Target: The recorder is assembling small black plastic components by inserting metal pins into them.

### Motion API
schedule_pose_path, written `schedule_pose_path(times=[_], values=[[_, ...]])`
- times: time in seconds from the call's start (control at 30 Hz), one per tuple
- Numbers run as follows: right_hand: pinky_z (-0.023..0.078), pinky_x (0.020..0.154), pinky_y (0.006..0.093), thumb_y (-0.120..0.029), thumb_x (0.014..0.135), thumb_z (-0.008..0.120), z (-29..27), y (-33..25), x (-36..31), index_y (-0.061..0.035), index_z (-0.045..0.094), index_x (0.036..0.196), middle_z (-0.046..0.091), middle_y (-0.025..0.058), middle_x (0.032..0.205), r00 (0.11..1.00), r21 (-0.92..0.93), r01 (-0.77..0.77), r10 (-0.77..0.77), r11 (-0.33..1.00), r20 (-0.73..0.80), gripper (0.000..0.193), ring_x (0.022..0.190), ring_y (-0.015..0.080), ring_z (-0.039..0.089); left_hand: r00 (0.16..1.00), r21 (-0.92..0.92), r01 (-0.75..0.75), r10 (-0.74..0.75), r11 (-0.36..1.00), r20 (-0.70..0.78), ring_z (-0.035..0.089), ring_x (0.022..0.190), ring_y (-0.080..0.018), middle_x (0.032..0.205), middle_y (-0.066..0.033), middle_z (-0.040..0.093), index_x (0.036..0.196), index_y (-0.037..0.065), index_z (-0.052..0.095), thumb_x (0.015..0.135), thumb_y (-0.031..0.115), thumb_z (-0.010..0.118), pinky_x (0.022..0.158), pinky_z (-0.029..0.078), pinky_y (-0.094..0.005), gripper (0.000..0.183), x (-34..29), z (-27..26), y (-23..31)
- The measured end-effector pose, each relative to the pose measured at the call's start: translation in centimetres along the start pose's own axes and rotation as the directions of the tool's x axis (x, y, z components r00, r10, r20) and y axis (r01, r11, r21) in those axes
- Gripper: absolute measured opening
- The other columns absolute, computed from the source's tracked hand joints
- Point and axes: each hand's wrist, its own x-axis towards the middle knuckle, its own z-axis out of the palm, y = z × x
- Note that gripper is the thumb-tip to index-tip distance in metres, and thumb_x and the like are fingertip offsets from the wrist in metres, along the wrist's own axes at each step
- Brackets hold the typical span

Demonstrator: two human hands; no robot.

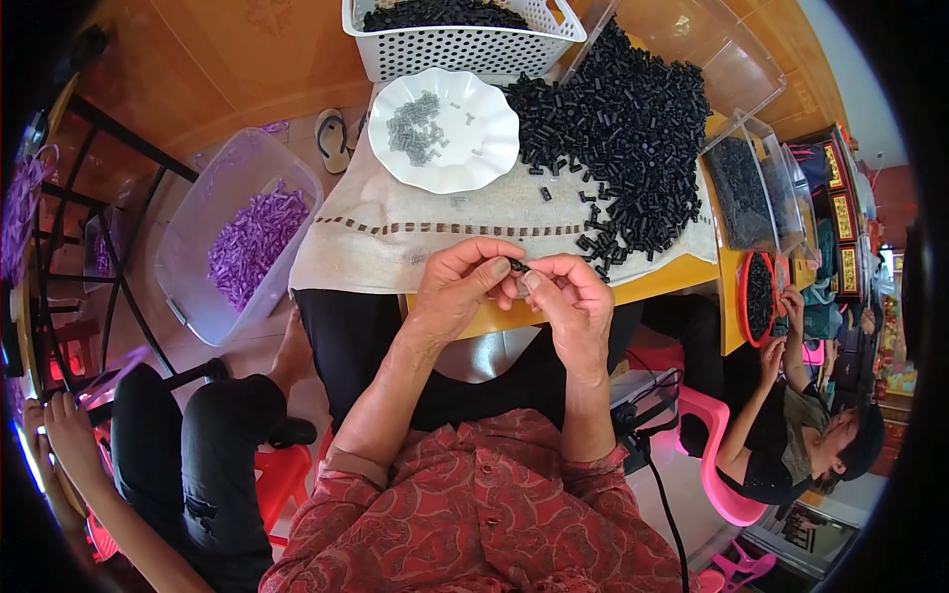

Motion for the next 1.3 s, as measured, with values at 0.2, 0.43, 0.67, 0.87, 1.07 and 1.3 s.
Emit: schedule_pose_path(times=[0.2,0.43,0.67,0.87,1.07,1.3], values=[[0.045,0.066,0.0184,0.001,0.089,0.059,0.0,0.1,-0.01,0.0045,0.059,0.1,0.064,0.0049,0.085,1.0,0.041,-0.005,0.005,0.999,0.001,0.012,0.074,0.0051,0.055,1.0,-0.062,0.003,-0.002,0.998,0.019,0.059,0.068,-0.0108,0.081,-0.0072,0.064,0.11,-0.002,0.061,0.094,0.007,0.053,0.063,0.05,-0.0235,0.019,-0.02,0.01,0.11],[0.048,0.073,0.0202,0.002,0.089,0.058,0.0,-0.04,0.14,0.0053,0.058,0.1,0.066,0.0078,0.088,0.999,0.041,0.021,-0.022,0.999,0.038,0.011,0.08,0.0083,0.061,1.0,-0.059,-0.005,0.006,0.998,0.021,0.059,0.068,-0.0107,0.081,-0.0073,0.063,0.11,-0.002,0.06,0.094,0.006,0.052,0.063,0.05,-0.0231,0.019,0.06,-0.05,0.02],[0.049,0.074,0.0214,0.003,0.089,0.057,-0.09,0.01,0.16,0.0056,0.058,0.1,0.066,0.0089,0.088,0.998,0.024,0.031,-0.032,0.999,0.049,0.011,0.08,0.01,0.062,1.0,-0.009,-0.001,0.001,1.0,0.004,0.059,0.069,-0.0107,0.081,-0.007,0.063,0.109,-0.002,0.061,0.094,0.006,0.052,0.064,0.05,-0.0229,0.019,0.03,0.02,-0.05],[0.049,0.07,0.0207,-0.001,0.089,0.061,-0.13,-0.02,0.01,0.0051,0.059,0.102,0.066,0.0083,0.087,0.999,0.025,0.025,-0.026,0.999,0.041,0.014,0.078,0.0092,0.061,1.0,0.056,-0.031,0.031,0.998,-0.004,0.059,0.07,-0.0103,0.082,-0.0062,0.063,0.108,-0.002,0.061,0.095,0.006,0.052,0.065,0.05,-0.0233,0.018,0.05,0.05,-0.08],[0.048,0.062,0.0192,-0.005,0.087,0.066,-0.53,0.33,0.01,0.0037,0.064,0.1,0.066,0.0058,0.083,1.0,-0.044,0.0,-0.001,0.999,-0.013,0.016,0.07,0.0065,0.059,0.999,0.047,-0.047,0.046,0.998,0.009,0.058,0.069,-0.0099,0.084,-0.0061,0.063,0.109,-0.002,0.061,0.095,0.006,0.052,0.065,0.05,-0.0228,0.018,-0.03,0.0,-0.11],[0.048,0.06,0.0194,-0.006,0.087,0.066,-0.56,0.41,0.12,0.004,0.064,0.101,0.066,0.0061,0.082,0.999,-0.019,-0.029,0.029,0.999,-0.026,0.017,0.067,0.0072,0.058,0.999,0.044,-0.034,0.033,0.998,0.028,0.061,0.074,-0.0125,0.087,-0.0068,0.064,0.11,-0.002,0.061,0.095,0.008,0.052,0.065,0.05,-0.0263,0.02,-0.1,-0.04,0.02]])
